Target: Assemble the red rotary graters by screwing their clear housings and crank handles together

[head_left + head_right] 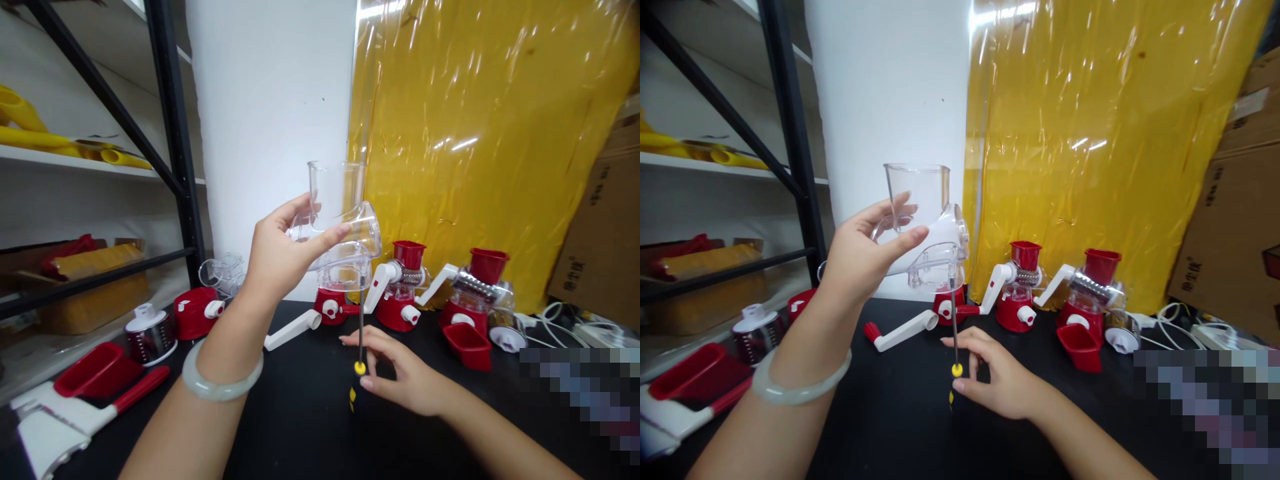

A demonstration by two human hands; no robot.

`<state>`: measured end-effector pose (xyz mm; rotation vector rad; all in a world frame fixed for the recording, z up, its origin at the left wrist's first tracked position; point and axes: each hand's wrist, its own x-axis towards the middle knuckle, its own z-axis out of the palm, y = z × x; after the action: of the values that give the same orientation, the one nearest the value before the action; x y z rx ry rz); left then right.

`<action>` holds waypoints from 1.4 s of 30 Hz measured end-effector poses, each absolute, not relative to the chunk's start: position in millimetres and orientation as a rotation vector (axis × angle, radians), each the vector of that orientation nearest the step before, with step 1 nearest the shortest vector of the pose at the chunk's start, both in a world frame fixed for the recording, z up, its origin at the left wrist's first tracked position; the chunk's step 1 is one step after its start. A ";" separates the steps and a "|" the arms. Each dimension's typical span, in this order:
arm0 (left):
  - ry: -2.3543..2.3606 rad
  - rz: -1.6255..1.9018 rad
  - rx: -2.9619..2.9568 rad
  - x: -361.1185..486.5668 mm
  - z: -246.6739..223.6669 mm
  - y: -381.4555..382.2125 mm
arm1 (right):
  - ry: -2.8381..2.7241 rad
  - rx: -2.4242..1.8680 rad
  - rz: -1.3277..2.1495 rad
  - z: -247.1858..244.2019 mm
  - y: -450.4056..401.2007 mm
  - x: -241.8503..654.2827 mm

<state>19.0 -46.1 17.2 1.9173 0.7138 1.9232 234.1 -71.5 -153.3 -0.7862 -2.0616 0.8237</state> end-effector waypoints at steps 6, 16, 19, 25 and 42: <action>0.692 1.924 1.922 18.4 16.3 -44.8 | -2.011 -0.829 0.827 -158.3 -64.5 231.7; 0.722 1.925 1.918 18.8 16.8 -45.0 | -2.071 -0.810 0.827 -149.6 -69.2 236.6; 0.709 1.923 1.922 18.5 16.6 -44.7 | -1.989 -0.842 0.848 -153.1 -68.4 235.7; 0.721 1.929 1.918 18.2 16.9 -44.9 | -2.140 -0.848 0.868 -146.5 -72.6 236.7; 0.705 1.923 1.929 18.1 16.7 -46.4 | -2.016 -0.889 0.949 -152.7 -68.0 235.7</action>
<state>18.1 -46.4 16.7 1.9287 0.7047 1.9231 235.7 -68.0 -152.7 -0.8888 -2.0160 0.9490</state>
